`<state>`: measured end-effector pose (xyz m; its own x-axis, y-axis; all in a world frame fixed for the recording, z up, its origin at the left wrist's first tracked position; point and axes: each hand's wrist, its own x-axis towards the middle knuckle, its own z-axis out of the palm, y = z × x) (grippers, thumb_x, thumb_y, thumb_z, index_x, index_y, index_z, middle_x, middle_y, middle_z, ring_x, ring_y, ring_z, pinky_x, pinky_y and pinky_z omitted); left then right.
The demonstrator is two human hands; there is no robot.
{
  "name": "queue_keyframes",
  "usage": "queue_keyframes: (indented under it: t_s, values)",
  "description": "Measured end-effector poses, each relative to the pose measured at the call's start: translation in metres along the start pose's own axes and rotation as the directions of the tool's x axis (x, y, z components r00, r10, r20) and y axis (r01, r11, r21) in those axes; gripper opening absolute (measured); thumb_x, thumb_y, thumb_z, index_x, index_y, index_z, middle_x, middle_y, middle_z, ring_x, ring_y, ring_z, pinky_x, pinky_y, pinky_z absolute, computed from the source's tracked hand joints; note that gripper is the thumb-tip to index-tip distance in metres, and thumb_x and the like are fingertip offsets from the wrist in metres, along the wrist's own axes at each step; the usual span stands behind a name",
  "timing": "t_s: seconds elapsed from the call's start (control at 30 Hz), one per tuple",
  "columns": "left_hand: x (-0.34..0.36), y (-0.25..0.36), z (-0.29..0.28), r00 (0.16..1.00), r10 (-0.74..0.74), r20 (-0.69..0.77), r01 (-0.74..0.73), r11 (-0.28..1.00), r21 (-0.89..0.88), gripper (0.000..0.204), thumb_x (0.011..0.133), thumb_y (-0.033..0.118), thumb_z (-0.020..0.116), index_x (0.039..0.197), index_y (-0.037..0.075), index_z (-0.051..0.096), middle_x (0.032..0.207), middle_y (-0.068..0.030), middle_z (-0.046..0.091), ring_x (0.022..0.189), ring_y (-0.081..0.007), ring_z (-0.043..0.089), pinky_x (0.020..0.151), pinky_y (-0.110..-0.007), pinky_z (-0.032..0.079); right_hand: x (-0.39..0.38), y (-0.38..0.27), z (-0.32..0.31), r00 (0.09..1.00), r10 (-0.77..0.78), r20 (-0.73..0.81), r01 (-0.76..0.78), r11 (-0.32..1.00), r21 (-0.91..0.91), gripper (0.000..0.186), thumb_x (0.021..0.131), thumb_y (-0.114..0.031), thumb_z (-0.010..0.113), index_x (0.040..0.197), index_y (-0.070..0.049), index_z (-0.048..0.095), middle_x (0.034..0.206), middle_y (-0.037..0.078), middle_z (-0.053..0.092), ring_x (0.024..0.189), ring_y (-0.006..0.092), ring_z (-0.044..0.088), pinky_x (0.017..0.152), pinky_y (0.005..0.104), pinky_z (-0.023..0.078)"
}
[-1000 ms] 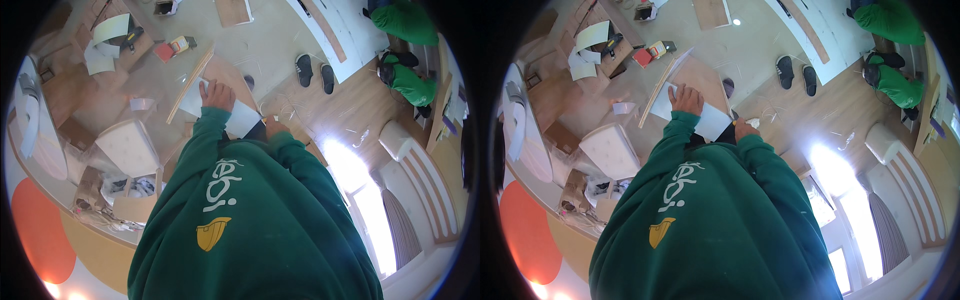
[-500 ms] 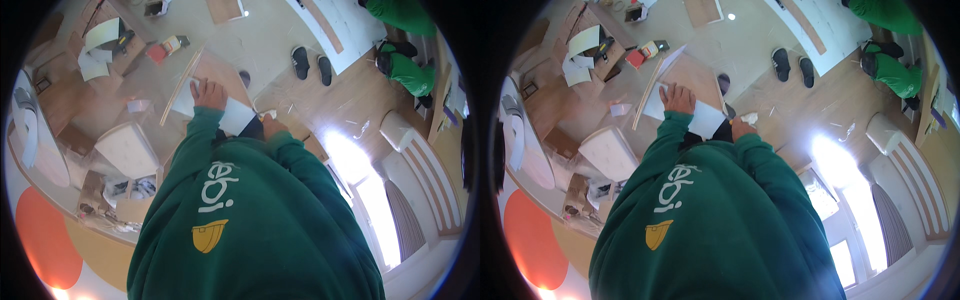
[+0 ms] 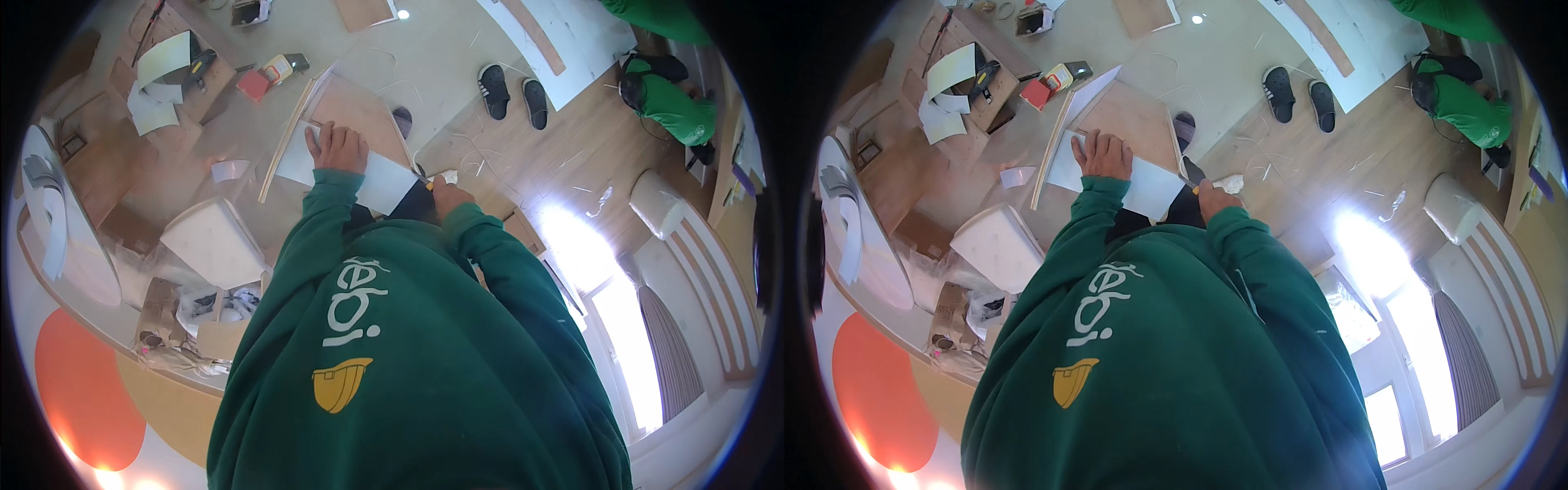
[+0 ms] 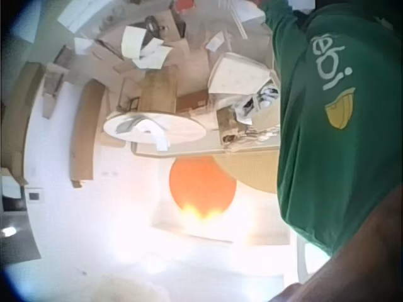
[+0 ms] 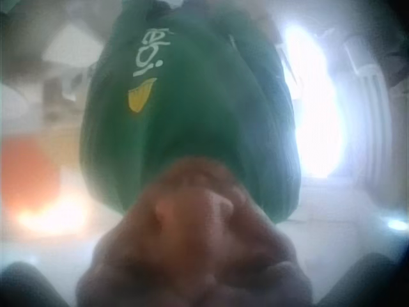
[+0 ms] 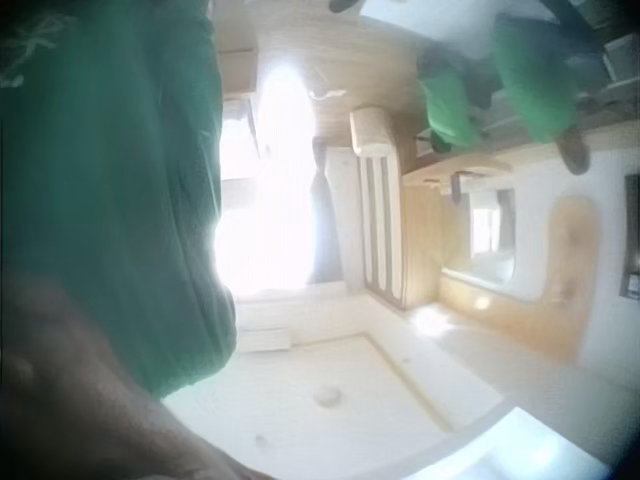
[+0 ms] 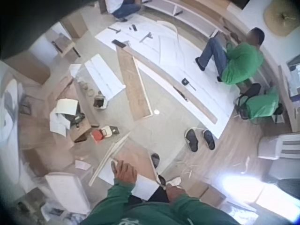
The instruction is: The person uses a utility knife to trim excess white laminate or veneer from the edges of a wooden furniture panel. They repeatedly reposition the panel and carefully cut along the edges to remove overhanging material.
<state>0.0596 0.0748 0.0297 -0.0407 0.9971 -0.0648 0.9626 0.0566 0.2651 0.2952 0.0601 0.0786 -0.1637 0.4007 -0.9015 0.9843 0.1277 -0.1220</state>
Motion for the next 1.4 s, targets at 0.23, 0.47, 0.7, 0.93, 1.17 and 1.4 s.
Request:
queue_keyframes:
  t_s: [0.23,0.47,0.7,0.93,1.17,1.4]
  values:
    - [-0.001,-0.001,0.003,1.000,0.010,-0.017,-0.009,0.999,0.031,0.018,0.083,0.024,0.060,0.088,0.008,0.064,0.102,-0.0059,0.061,0.118,-0.0294,0.047,0.107,-0.062,0.018,0.008,0.005,0.006,0.995,-0.060,-0.073,0.067,0.994,0.087,0.017,0.091,-0.013,0.045,0.106,-0.005,0.045,0.092,0.021,0.066,0.086,0.0385,0.066,0.071,0.0492,0.052]
    - [0.001,0.001,-0.001,1.000,-0.012,0.013,0.013,1.000,-0.006,0.017,0.083,0.023,0.059,0.089,0.007,0.063,0.101,-0.0061,0.061,0.117,-0.0296,0.047,0.107,-0.062,0.018,0.014,0.010,0.005,0.993,-0.083,-0.089,0.083,0.997,-0.005,0.023,0.094,-0.023,0.046,0.111,-0.008,0.043,0.096,0.019,0.066,0.087,0.0381,0.065,0.076,0.0497,0.051]
    - [0.000,0.001,0.001,1.000,-0.010,-0.007,0.010,1.000,0.006,0.016,0.083,0.023,0.060,0.090,0.008,0.064,0.102,-0.0059,0.061,0.117,-0.0295,0.048,0.108,-0.061,0.018,0.012,0.030,0.003,0.945,-0.156,0.288,-0.214,0.371,0.904,0.027,0.093,-0.030,0.052,0.104,-0.005,0.046,0.084,0.023,0.065,0.073,0.0436,0.064,0.063,0.0511,0.051]
    - [0.000,0.000,0.002,0.997,-0.031,-0.067,0.030,0.999,-0.020,0.016,0.084,0.025,0.060,0.091,0.011,0.065,0.101,-0.0039,0.062,0.118,-0.0281,0.048,0.108,-0.060,0.018,0.007,0.040,0.000,0.943,-0.042,-0.330,0.221,0.821,0.527,0.032,0.093,-0.033,0.052,0.106,-0.005,0.048,0.084,0.024,0.063,0.077,0.0440,0.062,0.068,0.0492,0.050]
    - [0.000,0.002,0.000,0.999,-0.016,-0.040,0.016,1.000,-0.023,0.016,0.084,0.025,0.061,0.089,0.010,0.065,0.102,-0.0029,0.062,0.117,-0.0277,0.048,0.108,-0.060,0.018,-0.002,0.016,0.001,0.971,-0.137,-0.197,0.182,0.954,0.236,0.024,0.095,-0.028,0.048,0.105,-0.006,0.048,0.092,0.020,0.064,0.088,0.0399,0.061,0.075,0.0491,0.048]
    - [0.002,0.000,0.002,0.999,-0.007,-0.035,0.007,1.000,-0.005,0.016,0.085,0.024,0.059,0.087,0.009,0.064,0.102,-0.0031,0.061,0.118,-0.0279,0.047,0.108,-0.060,0.017,0.004,0.028,-0.007,0.972,-0.201,-0.124,0.224,0.952,0.208,0.021,0.094,-0.024,0.051,0.102,-0.005,0.047,0.098,0.018,0.063,0.092,0.0381,0.061,0.075,0.0472,0.048]
